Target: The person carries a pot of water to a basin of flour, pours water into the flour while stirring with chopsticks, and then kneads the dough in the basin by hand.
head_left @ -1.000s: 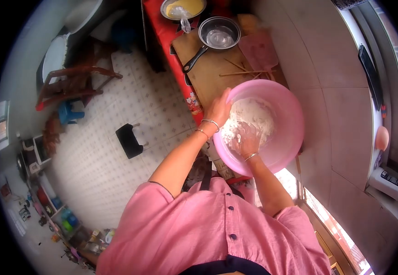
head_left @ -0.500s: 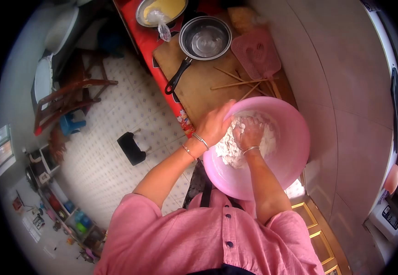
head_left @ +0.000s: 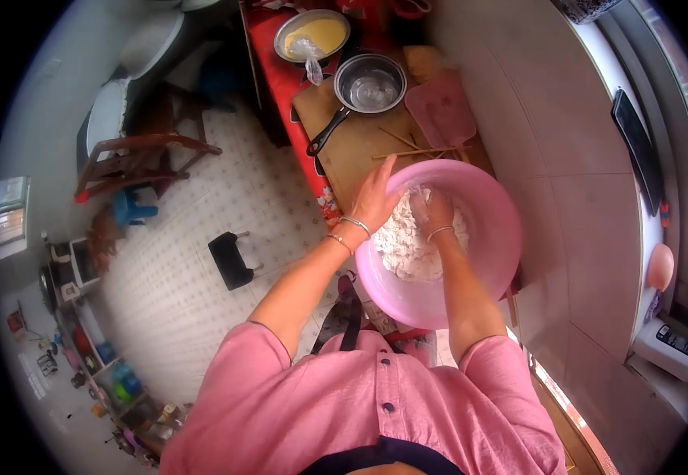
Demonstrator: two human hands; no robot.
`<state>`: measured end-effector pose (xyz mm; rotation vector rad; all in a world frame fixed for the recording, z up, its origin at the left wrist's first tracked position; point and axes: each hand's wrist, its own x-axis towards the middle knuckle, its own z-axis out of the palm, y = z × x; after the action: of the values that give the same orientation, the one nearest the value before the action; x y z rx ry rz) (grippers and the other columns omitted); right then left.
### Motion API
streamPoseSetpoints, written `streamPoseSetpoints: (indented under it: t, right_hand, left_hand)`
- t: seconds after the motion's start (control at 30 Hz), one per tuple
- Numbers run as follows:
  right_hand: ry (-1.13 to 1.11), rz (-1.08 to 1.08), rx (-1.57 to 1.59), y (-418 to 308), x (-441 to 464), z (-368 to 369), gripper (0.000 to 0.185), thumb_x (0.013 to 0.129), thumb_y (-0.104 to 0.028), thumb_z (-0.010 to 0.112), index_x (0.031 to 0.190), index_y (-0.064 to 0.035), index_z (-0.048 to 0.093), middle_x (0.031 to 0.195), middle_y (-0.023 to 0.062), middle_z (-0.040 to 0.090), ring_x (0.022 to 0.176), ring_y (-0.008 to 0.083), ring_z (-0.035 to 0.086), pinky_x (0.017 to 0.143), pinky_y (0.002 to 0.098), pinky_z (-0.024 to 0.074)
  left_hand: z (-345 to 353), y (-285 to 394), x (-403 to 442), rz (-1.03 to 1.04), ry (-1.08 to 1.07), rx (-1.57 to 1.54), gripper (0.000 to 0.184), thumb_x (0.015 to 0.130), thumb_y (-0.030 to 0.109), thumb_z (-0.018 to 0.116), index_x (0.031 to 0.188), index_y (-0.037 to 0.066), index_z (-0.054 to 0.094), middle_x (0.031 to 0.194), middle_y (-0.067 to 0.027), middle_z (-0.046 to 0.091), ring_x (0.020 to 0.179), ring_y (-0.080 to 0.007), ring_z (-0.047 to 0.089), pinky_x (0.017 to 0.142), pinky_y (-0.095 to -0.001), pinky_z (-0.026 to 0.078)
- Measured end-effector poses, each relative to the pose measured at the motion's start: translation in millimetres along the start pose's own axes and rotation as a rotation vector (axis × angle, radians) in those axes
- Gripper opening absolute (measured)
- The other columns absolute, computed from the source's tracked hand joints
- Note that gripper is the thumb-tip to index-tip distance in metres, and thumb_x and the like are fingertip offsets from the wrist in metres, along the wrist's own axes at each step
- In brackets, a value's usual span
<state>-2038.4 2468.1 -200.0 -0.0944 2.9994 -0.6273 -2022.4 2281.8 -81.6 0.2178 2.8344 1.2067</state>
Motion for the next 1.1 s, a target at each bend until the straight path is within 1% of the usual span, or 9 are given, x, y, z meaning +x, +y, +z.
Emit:
streamPoseSetpoints:
  t: [0.07,0.23,0.3,0.43,0.53,0.6,0.8,1.0,1.1]
  right_hand:
    - [-0.235,0.095,0.644,32,-13,-2,0.046,0.085,-0.042,0.057,0.110,-0.0041,0.064,0.102,0.0173,0.067,0.098,0.0288,0.064,0.088,0.0399,0.0463]
    - [-0.404,0.627,0.906,37,-6,-71,0.050,0.090,-0.043,0.054,0.113,0.0007,0.060,0.102,0.0102,0.066,0.099,0.0202,0.062,0.088,0.0357,0.0449]
    - [-0.427,0.350,0.847,46,9,-46,0.052,0.090,-0.045,0.053,0.114,-0.0005,0.060,0.101,0.0052,0.063,0.098,0.0159,0.059,0.086,0.0351,0.0446]
    - [-0.756,0.459,0.681,6,44,-10,0.050,0.088,-0.046,0.053,0.121,-0.0080,0.059,0.111,0.0058,0.063,0.099,0.0157,0.058,0.084,0.0308,0.0445]
    - [-0.897,0.205,0.376,-48,21,-55,0.065,0.083,-0.055,0.056,0.120,-0.0021,0.058,0.114,0.0133,0.062,0.107,0.0250,0.056,0.089,0.0375,0.0434]
    - [-0.771,0.094,0.140,-87,-3,-92,0.061,0.078,-0.050,0.062,0.110,0.0022,0.064,0.110,0.0238,0.064,0.107,0.0369,0.059,0.092,0.0425,0.0442]
    - [-0.579,-0.124,0.053,-44,-76,-49,0.044,0.079,-0.047,0.062,0.100,-0.0085,0.067,0.086,0.0203,0.065,0.079,0.0379,0.063,0.072,0.0454,0.0492]
    - [-0.096,-0.157,-0.098,-54,-145,-32,0.033,0.073,-0.030,0.065,0.105,-0.0203,0.066,0.121,0.0091,0.058,0.115,0.0274,0.050,0.097,0.0534,0.0322]
    - [-0.011,-0.138,-0.106,-53,-130,-21,0.033,0.070,-0.028,0.065,0.102,-0.0180,0.066,0.116,0.0102,0.059,0.112,0.0273,0.051,0.095,0.0485,0.0340]
  left_hand:
    - [5,5,-40,-0.144,0.193,-0.132,0.065,0.087,0.019,0.062,0.141,0.004,0.029,0.120,-0.0247,0.053,0.109,-0.0384,0.055,0.094,-0.0422,0.044]
    - [42,13,-125,-0.358,0.299,-0.177,0.064,0.087,0.009,0.057,0.141,-0.003,0.026,0.137,-0.0269,0.040,0.125,-0.0395,0.043,0.104,-0.0415,0.036]
    - [49,10,-124,-0.323,0.336,-0.158,0.061,0.088,0.005,0.052,0.143,-0.001,0.024,0.140,-0.0252,0.038,0.126,-0.0394,0.042,0.106,-0.0412,0.035]
    - [33,-4,-99,-0.254,0.279,-0.165,0.060,0.089,0.002,0.050,0.144,0.006,0.026,0.139,-0.0222,0.042,0.125,-0.0385,0.044,0.104,-0.0407,0.037]
    - [13,-12,-77,-0.252,0.101,-0.168,0.059,0.088,0.004,0.051,0.143,0.006,0.028,0.139,-0.0216,0.042,0.127,-0.0379,0.042,0.106,-0.0409,0.035]
    - [9,-14,-69,-0.213,0.096,-0.177,0.060,0.088,0.004,0.052,0.143,0.009,0.030,0.135,-0.0225,0.046,0.124,-0.0380,0.045,0.104,-0.0411,0.037]
    - [11,-16,-67,-0.155,0.021,-0.141,0.061,0.087,0.004,0.053,0.142,0.012,0.030,0.133,-0.0221,0.048,0.120,-0.0388,0.048,0.100,-0.0418,0.041]
    - [8,-9,-61,-0.122,-0.041,-0.133,0.058,0.086,0.005,0.054,0.141,0.010,0.033,0.133,-0.0226,0.048,0.120,-0.0396,0.048,0.099,-0.0430,0.041]
    - [12,-13,-57,-0.031,0.025,-0.127,0.057,0.086,0.001,0.051,0.140,0.008,0.034,0.130,-0.0233,0.049,0.116,-0.0406,0.049,0.095,-0.0443,0.043]
